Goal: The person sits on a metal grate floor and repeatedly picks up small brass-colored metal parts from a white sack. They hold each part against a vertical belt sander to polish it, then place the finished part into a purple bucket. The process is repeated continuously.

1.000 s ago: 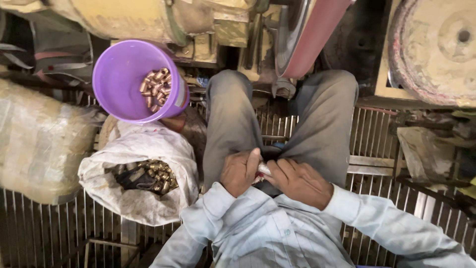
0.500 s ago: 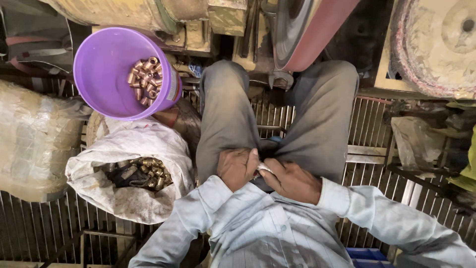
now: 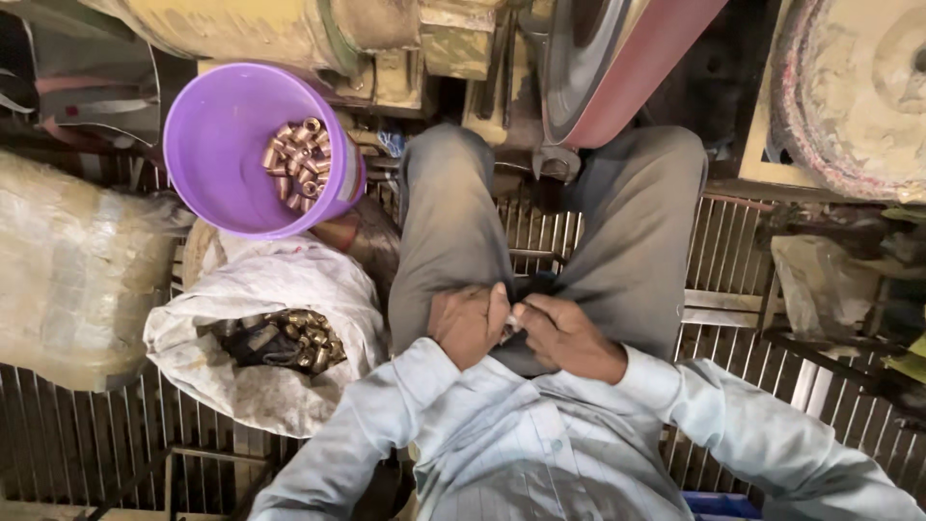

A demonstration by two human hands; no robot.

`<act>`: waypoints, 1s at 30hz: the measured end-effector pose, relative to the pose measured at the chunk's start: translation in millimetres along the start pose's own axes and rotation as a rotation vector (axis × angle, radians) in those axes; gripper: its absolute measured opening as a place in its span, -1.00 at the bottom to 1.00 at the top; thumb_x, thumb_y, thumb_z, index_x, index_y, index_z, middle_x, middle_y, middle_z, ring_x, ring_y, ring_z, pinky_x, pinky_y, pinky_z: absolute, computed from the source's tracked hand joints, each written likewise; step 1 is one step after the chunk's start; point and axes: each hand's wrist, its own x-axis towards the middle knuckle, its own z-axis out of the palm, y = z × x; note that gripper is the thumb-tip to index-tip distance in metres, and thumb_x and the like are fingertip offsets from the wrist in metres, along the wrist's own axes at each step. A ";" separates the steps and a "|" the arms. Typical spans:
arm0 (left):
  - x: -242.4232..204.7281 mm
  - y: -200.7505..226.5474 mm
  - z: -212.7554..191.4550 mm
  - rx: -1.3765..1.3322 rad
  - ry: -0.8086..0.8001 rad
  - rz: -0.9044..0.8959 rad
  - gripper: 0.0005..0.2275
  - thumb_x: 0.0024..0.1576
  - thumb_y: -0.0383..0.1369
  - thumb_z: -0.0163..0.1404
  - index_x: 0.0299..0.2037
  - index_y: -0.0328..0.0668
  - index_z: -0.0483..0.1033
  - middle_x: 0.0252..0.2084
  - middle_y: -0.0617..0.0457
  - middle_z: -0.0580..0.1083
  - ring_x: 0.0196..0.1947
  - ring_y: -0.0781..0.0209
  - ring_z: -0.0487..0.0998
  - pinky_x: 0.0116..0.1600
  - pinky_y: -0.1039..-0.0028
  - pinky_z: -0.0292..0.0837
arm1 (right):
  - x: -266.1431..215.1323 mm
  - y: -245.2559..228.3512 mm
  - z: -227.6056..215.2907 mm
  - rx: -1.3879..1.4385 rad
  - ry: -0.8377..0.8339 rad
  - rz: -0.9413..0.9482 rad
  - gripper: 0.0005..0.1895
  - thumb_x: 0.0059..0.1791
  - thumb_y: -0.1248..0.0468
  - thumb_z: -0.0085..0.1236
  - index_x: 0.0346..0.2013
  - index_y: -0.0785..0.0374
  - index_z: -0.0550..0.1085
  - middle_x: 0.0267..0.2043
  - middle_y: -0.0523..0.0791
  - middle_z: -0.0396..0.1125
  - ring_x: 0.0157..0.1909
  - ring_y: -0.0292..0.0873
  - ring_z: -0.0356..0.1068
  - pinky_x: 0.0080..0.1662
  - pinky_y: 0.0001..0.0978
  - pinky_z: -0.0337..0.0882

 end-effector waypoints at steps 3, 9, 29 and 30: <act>0.5 16.3 2.2 -0.048 0.043 -0.047 -0.72 0.30 -0.28 -0.12 -0.36 -0.22 0.56 -0.40 -0.15 0.55 -0.41 -0.19 0.57 -0.26 0.10 0.44 | -3.7 -16.3 -19.0 -0.126 -0.037 -0.116 -0.74 0.18 0.16 -0.09 -0.31 0.24 0.37 -0.59 -0.28 0.03 -0.58 -0.41 0.00 -0.51 -0.49 0.07; -0.5 29.8 -20.2 -0.353 0.078 -0.286 -0.75 0.33 -0.29 -0.22 -0.12 -0.20 0.54 -0.27 -0.13 0.57 -0.28 -0.04 0.61 -0.11 0.31 0.46 | -42.0 -41.6 -37.4 -0.709 0.083 -0.555 -0.79 0.10 0.25 0.07 -0.05 0.34 0.43 -0.34 -0.19 0.28 -0.31 -0.33 0.24 -0.27 -0.44 0.32; 17.5 86.4 -8.9 -1.130 0.277 -0.325 -0.68 0.38 -0.16 -0.34 0.02 -0.21 0.39 -0.15 -0.03 0.52 -0.26 0.25 0.55 -0.13 0.45 0.52 | -92.4 -91.4 11.7 -1.423 0.169 -0.971 -0.71 -0.01 0.12 0.20 -0.18 0.29 0.44 -0.30 0.00 0.44 -0.29 0.07 0.48 -0.22 -0.11 0.46; 15.9 88.4 -9.5 -1.137 0.216 -0.329 -0.67 0.38 -0.15 -0.35 0.00 -0.22 0.39 -0.13 -0.02 0.53 -0.24 0.26 0.56 -0.10 0.46 0.51 | -91.6 -92.8 14.2 -1.458 0.138 -0.977 -0.70 -0.01 0.11 0.21 -0.19 0.29 0.44 -0.31 0.00 0.43 -0.29 0.07 0.48 -0.23 -0.12 0.46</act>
